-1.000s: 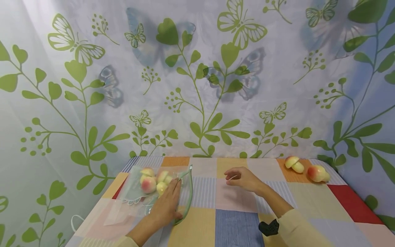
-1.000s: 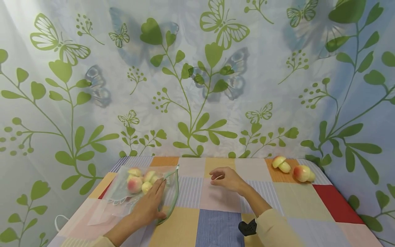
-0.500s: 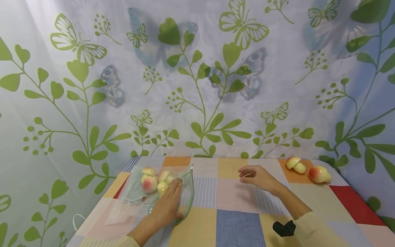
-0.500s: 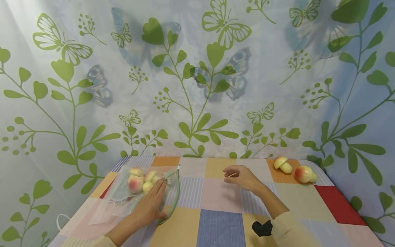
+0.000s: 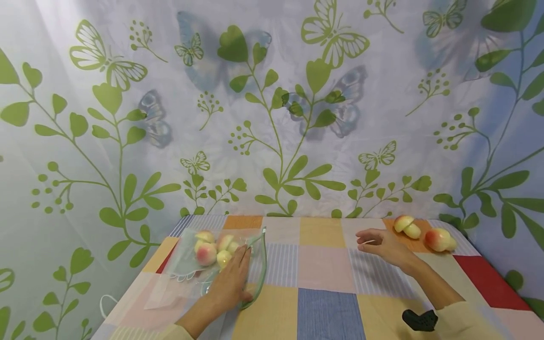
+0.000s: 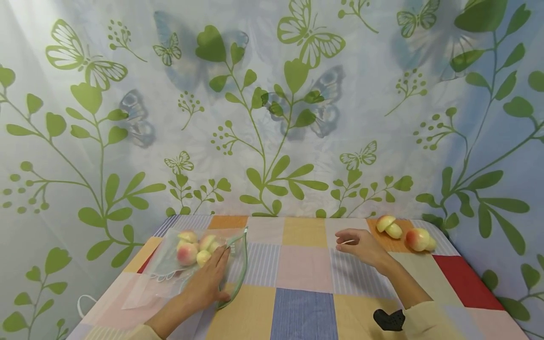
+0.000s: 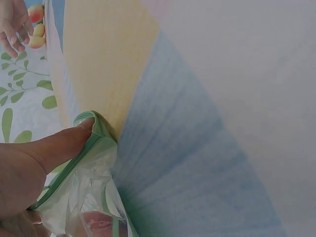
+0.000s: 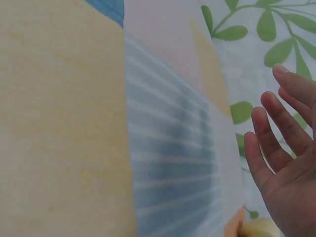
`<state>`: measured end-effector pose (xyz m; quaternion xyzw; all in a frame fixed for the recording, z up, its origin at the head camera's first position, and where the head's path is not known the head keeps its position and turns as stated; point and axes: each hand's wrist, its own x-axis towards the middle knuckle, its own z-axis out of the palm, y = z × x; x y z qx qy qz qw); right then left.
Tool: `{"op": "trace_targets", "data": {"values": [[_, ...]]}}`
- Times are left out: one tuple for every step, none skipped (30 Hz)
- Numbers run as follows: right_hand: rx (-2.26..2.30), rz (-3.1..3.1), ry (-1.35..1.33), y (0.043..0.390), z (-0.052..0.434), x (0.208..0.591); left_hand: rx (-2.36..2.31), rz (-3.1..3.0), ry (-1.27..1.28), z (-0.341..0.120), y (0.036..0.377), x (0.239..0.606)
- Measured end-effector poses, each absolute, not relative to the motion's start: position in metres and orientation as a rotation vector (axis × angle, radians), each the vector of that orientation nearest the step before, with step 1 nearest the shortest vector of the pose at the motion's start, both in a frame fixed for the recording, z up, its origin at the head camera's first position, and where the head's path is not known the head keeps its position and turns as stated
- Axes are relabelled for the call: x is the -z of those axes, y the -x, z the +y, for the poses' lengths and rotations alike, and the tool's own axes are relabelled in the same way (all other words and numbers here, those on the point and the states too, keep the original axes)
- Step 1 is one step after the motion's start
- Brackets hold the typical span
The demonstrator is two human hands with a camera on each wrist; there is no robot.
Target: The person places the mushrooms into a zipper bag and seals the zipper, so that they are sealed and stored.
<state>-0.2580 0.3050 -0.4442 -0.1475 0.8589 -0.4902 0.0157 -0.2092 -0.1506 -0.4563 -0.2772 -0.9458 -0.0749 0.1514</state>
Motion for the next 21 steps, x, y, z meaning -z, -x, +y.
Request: {"op": "trace_targets", "data": {"values": [[1.52, 2.678, 0.456, 0.257, 0.309, 0.444, 0.216, -2.714, 0.798, -0.151, 0.209, 0.456], [1.519, 2.682, 0.458, 0.256, 0.313, 0.444, 0.215, -2.713, 0.799, -0.151, 0.209, 0.456], [1.52, 2.686, 0.455, 0.255, 0.317, 0.443, 0.214, -2.712, 0.8, -0.151, 0.209, 0.456], [1.52, 2.695, 0.452, 0.254, 0.322, 0.443, 0.214, -2.714, 0.798, -0.151, 0.209, 0.456], [1.519, 2.706, 0.449, 0.252, 0.326, 0.442, 0.215, -2.716, 0.797, -0.151, 0.209, 0.456], [1.525, 2.715, 0.442, 0.251, 0.33, 0.442, 0.218, -2.716, 0.796, -0.151, 0.209, 0.455], [1.528, 2.724, 0.437, 0.25, 0.334, 0.441, 0.223, -2.717, 0.796, -0.15, 0.209, 0.455], [1.529, 2.735, 0.433, 0.249, 0.339, 0.441, 0.226, -2.718, 0.796, -0.15, 0.209, 0.455], [1.532, 2.746, 0.429, 0.248, 0.343, 0.441, 0.229, -2.72, 0.798, -0.15, 0.209, 0.455], [1.535, 2.755, 0.428, 0.247, 0.347, 0.441, 0.237, -2.719, 0.801, -0.149, 0.209, 0.454], [1.536, 2.766, 0.429, 0.246, 0.351, 0.44, 0.241, -2.72, 0.8, -0.149, 0.209, 0.454], [1.538, 2.774, 0.431, 0.245, 0.355, 0.44, 0.243, -2.721, 0.8, -0.149, 0.209, 0.454], [1.536, 2.783, 0.432, 0.245, 0.359, 0.439, 0.244, -2.724, 0.798, -0.148, 0.21, 0.454], [1.536, 2.793, 0.432, 0.244, 0.362, 0.438, 0.242, -2.727, 0.795, -0.148, 0.21, 0.453], [1.537, 2.801, 0.427, 0.244, 0.365, 0.437, 0.244, -2.731, 0.794, -0.148, 0.21, 0.453], [1.534, 2.811, 0.424, 0.244, 0.368, 0.435, 0.245, -2.733, 0.791, -0.148, 0.21, 0.453], [1.528, 2.825, 0.421, 0.243, 0.371, 0.434, 0.242, -2.74, 0.785, -0.149, 0.21, 0.454], [1.52, 2.839, 0.42, 0.243, 0.375, 0.433, 0.239, -2.742, 0.784, -0.149, 0.21, 0.454], [1.515, 2.854, 0.407, 0.242, 0.378, 0.432, 0.241, -2.742, 0.782, -0.149, 0.21, 0.454], [1.508, 2.869, 0.391, 0.241, 0.381, 0.431, 0.242, -2.744, 0.78, -0.149, 0.21, 0.454], [1.508, 2.876, 0.38, 0.24, 0.384, 0.431, 0.242, -2.742, 0.783, -0.149, 0.21, 0.454]]}}
